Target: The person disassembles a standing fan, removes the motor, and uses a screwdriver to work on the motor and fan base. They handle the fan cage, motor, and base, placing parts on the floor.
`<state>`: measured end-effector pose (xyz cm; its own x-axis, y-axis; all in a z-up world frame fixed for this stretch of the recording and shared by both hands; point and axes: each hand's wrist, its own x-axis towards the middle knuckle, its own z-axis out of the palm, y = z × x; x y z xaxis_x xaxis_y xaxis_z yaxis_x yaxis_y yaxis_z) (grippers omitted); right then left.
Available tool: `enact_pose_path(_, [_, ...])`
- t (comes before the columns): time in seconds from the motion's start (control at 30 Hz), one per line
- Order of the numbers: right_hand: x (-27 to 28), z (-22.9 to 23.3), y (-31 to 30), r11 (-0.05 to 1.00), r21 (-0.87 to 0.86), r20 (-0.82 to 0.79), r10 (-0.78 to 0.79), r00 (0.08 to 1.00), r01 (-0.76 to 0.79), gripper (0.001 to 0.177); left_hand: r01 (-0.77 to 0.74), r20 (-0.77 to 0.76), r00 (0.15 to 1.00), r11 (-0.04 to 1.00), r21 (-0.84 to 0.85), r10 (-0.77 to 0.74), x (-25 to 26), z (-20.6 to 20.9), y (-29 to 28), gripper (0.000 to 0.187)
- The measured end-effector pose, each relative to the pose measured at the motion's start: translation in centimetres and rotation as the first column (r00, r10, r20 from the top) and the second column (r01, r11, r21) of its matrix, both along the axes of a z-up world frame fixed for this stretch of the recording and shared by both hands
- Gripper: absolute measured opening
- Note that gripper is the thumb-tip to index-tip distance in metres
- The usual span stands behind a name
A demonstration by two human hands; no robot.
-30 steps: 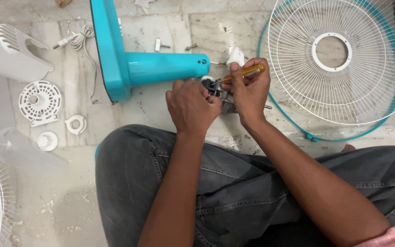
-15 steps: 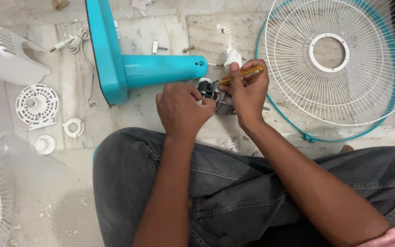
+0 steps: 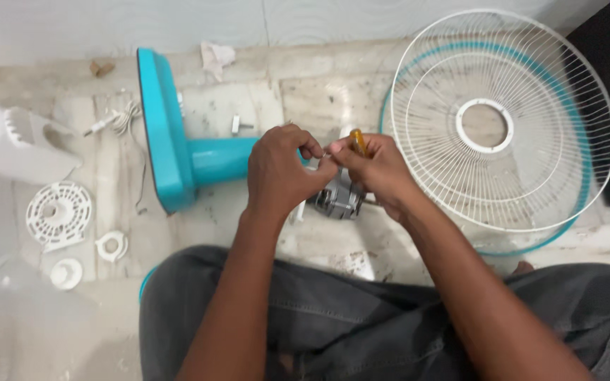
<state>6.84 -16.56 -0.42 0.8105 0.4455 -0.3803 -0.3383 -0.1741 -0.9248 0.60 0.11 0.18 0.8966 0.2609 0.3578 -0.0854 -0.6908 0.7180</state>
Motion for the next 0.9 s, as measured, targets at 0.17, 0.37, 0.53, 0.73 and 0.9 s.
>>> enact_pose_path(0.17, [1.1, -0.3, -0.3, 1.000, 0.020, 0.066, -0.019, 0.998, 0.018, 0.011, 0.229, 0.036, 0.972, 0.973, 0.036, -0.230, 2.6, 0.0, 1.5, 0.019])
enact_pose_path(0.37, [3.7, -0.4, 0.3, 0.989, -0.003, 0.038, -0.146, 0.989, 0.146, 0.005, 0.202, -0.148, 0.963, 0.968, -0.146, -0.223, 4.5, -1.6, 4.4, 0.021])
enact_pose_path(0.53, [8.7, -2.9, 2.1, 0.976, -0.206, 0.284, -0.015, 0.959, 0.076, 0.013, -0.062, -0.153, 0.988, 0.986, -0.157, 0.038, 5.8, -3.9, 8.2, 0.025])
enact_pose_path(0.73, [15.6, -7.5, 7.7, 0.879, -0.471, 0.666, 0.298, 0.684, 0.077, 0.019, -0.136, -0.105, 0.986, 0.990, -0.043, 0.131, 6.8, -6.5, 8.1, 0.023])
enact_pose_path(0.9, [18.2, -9.4, 11.3, 0.822, -0.569, 0.670, 0.455, 0.586, 0.014, 0.021, -0.191, -0.176, 0.964, 0.980, 0.049, 0.196, 6.9, -6.5, 7.9, 0.023])
